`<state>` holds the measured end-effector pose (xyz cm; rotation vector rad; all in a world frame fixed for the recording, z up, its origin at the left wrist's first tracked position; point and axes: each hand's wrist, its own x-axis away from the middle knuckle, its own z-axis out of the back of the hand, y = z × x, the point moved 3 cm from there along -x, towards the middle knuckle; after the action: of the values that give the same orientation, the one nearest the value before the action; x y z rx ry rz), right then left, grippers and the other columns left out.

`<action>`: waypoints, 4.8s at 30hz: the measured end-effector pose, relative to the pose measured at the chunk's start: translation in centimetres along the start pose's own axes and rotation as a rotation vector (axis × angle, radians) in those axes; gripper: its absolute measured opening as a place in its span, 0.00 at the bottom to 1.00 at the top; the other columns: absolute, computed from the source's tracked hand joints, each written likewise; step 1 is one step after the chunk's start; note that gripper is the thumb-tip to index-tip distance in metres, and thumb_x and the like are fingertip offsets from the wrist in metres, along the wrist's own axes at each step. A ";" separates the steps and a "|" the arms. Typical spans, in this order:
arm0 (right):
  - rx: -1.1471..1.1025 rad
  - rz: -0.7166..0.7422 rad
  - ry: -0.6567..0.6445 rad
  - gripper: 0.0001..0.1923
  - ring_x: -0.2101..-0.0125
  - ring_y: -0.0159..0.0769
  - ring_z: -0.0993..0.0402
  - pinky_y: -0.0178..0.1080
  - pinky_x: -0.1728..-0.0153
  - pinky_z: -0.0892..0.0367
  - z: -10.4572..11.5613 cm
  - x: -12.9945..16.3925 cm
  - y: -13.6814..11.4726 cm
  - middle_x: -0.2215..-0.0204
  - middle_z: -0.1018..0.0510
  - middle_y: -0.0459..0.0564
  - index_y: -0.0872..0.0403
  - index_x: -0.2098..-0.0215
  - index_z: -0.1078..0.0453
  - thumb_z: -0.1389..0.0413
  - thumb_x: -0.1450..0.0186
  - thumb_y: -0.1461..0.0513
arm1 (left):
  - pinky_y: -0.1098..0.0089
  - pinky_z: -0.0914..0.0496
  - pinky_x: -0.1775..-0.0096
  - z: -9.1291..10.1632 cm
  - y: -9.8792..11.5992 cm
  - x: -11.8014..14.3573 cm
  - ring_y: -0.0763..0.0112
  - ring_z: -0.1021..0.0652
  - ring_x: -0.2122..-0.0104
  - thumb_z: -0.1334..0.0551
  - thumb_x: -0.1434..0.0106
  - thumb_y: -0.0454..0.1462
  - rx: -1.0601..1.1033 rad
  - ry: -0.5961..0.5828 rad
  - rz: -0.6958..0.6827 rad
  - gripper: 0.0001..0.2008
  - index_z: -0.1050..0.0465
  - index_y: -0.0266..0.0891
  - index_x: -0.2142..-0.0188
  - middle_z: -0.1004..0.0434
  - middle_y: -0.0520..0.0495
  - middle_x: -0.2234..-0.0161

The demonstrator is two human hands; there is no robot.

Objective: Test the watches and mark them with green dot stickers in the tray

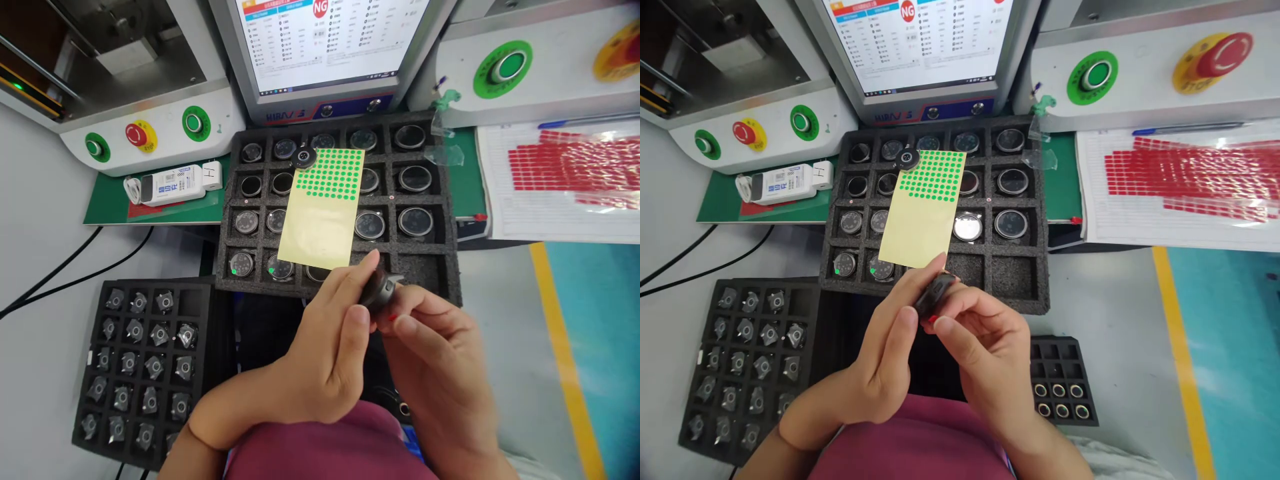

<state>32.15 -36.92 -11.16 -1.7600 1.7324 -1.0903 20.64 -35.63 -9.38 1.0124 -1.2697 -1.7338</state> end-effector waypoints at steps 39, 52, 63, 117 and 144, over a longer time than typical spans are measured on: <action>-0.061 -0.052 0.070 0.09 0.79 0.26 0.34 0.30 0.75 0.32 -1.7 0.8 0.2 0.81 0.28 0.43 0.52 0.77 0.25 0.32 0.41 0.60 | 0.56 0.29 0.45 -0.2 0.3 0.4 0.58 0.28 0.45 0.54 0.26 0.39 -0.097 0.066 -0.056 0.24 0.41 0.46 0.33 0.30 0.42 0.43; 0.023 0.098 0.106 0.08 0.76 0.28 0.29 0.29 0.76 0.28 -0.1 0.0 0.4 0.75 0.28 0.41 0.51 0.68 0.28 0.33 0.40 0.60 | 0.66 0.28 0.59 0.9 -0.3 0.3 0.67 0.25 0.62 0.53 0.25 0.41 0.165 0.034 0.203 0.20 0.32 0.44 0.39 0.22 0.44 0.54; 0.283 0.100 -0.153 0.08 0.61 0.35 0.24 0.35 0.64 0.26 -0.3 1.1 -0.4 0.58 0.22 0.49 0.48 0.58 0.23 0.45 0.30 0.59 | 0.72 0.30 0.73 1.1 1.0 0.2 0.72 0.24 0.75 0.39 0.31 0.40 0.106 -0.167 0.352 0.09 0.23 0.38 0.58 0.22 0.51 0.72; -0.012 0.285 -0.211 0.05 0.64 0.34 0.28 0.37 0.63 0.24 -1.1 -0.8 2.0 0.65 0.26 0.49 0.51 0.61 0.23 0.41 0.35 0.60 | 0.73 0.29 0.77 1.1 2.7 0.1 0.74 0.22 0.80 0.52 0.25 0.34 -0.799 -0.016 -0.172 0.13 0.30 0.31 0.56 0.19 0.48 0.72; -0.110 0.362 -0.080 0.06 0.67 0.36 0.32 0.41 0.62 0.23 -1.9 -1.4 1.7 0.74 0.32 0.45 0.49 0.72 0.34 0.42 0.41 0.59 | 0.71 0.27 0.70 0.3 1.5 -0.7 0.70 0.20 0.75 0.51 0.29 0.29 -0.820 0.030 -0.521 0.12 0.29 0.31 0.59 0.20 0.45 0.73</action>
<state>29.80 -35.36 -11.65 -1.4483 1.9928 -0.7732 20.82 -35.19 -7.72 0.8812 -0.1766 -2.3135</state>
